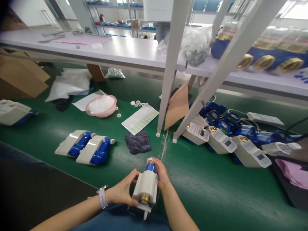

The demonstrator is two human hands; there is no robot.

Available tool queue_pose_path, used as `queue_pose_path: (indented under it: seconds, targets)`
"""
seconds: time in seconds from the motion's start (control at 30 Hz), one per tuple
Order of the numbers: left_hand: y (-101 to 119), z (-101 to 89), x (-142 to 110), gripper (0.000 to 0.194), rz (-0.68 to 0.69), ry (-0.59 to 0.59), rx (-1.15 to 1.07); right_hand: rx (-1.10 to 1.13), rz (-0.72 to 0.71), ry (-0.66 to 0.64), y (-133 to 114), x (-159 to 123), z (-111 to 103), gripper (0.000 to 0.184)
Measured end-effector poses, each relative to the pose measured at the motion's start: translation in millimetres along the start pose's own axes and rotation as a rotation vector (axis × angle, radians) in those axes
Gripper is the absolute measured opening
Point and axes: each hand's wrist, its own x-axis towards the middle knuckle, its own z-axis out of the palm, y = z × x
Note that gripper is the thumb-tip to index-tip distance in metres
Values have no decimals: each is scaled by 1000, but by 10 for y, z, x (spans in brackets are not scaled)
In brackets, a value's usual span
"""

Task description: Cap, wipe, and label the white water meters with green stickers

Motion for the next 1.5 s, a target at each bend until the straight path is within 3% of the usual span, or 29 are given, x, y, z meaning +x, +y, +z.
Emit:
queue_pose_path:
  seconds: [0.17, 0.53, 0.7, 0.83, 0.93, 1.03, 1.1, 1.17, 1.33, 1.5]
  targets:
    - [-53, -86, 15, 74, -20, 30, -9, -44, -45, 97, 56, 61, 25, 28]
    - [-161, -345, 304, 68, -82, -95, -80, -298, -22, 47, -124, 227, -74, 30]
    - [-242, -399, 329, 62, -159, -106, -347, -436, -7, 42, -71, 402, -113, 25]
    - [-317, -314, 354, 61, -323, -95, -456, -499, -145, 167, -95, 424, -128, 18]
    - [-315, -233, 405, 60, -370, -57, -377, -482, -316, 224, -228, 186, -36, 15]
    - [-285, -173, 452, 61, -402, -17, -296, -522, -502, 53, -335, -203, 147, 24]
    - [-266, -147, 471, 60, -402, 8, -253, -685, -538, -128, -327, -407, 237, 32]
    - [-250, -131, 481, 60, -398, 28, -213, -892, -545, -219, -261, -491, 246, 34]
    - [-248, -133, 487, 63, -372, 51, -113, -1090, -683, -164, -133, -338, 40, 35]
    - [-277, -147, 505, 67, -350, 48, -88, -1189, -526, -116, -227, -168, 137, 34]
